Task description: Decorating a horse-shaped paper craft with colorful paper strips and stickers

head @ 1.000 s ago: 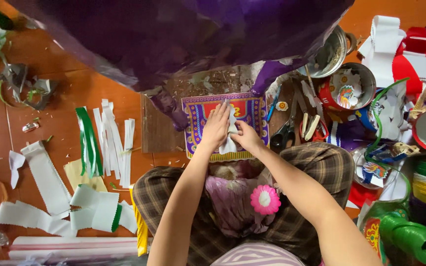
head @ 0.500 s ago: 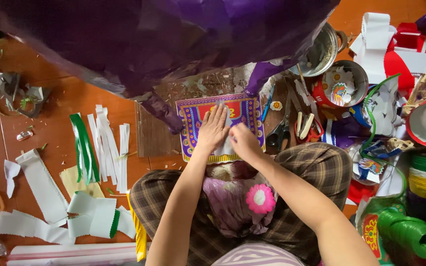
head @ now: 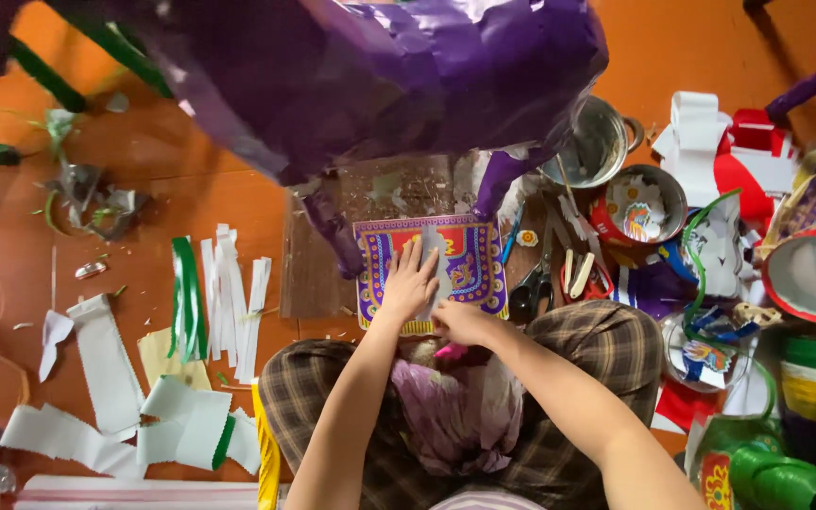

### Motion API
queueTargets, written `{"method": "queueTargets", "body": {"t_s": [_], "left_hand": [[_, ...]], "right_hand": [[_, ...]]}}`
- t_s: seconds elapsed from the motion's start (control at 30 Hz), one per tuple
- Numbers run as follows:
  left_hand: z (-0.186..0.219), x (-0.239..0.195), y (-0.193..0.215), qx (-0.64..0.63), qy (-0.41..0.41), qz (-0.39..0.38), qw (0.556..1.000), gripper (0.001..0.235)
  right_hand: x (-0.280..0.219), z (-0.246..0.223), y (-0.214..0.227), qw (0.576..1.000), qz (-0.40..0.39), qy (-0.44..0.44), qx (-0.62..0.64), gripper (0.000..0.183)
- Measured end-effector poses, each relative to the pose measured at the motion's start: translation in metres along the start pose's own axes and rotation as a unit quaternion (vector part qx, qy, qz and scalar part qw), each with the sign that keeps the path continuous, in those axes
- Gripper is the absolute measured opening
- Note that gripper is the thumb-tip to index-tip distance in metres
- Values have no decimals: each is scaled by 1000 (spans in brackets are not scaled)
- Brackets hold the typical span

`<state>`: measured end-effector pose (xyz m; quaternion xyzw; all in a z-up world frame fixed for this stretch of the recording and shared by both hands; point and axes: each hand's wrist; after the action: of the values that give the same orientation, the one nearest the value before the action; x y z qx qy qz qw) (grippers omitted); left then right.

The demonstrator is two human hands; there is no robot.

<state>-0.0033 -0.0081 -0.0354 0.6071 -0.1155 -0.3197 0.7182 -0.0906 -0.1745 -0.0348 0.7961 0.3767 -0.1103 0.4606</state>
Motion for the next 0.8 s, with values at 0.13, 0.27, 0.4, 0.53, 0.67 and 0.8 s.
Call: {"method": "queueTargets", "body": {"t_s": [0.13, 0.27, 0.4, 0.53, 0.67, 0.8], "left_hand": [[12, -34, 8, 25, 25, 20, 999, 76], [25, -65, 7, 43, 54, 3, 998, 78], [37, -98, -18, 25, 39, 79, 996, 77], [63, -147, 17, -120, -11, 187, 975, 57], [74, -175, 38, 172, -29, 38, 984, 35], [94, -193, 77, -367, -44, 111, 923, 34]], "right_hand": [[-18, -13, 15, 997, -69, -25, -10, 43], [-24, -1, -1, 988, -154, 7, 28, 42], [-45, -10, -3, 980, -191, 31, -35, 43], [-103, -63, 24, 987, -153, 4, -40, 24], [-159, -64, 0, 993, -42, -28, -109, 28], [-161, 40, -103, 953, 153, 15, -262, 34]]}}
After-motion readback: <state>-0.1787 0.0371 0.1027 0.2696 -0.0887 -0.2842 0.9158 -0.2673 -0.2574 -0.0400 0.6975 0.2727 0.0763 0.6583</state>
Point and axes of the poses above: each hand's wrist, its own x-axis towards the middle knuckle, its own y-axis out of the back of the hand, z = x × y, and after that the axes turned 4 degrees about -z, right-handed
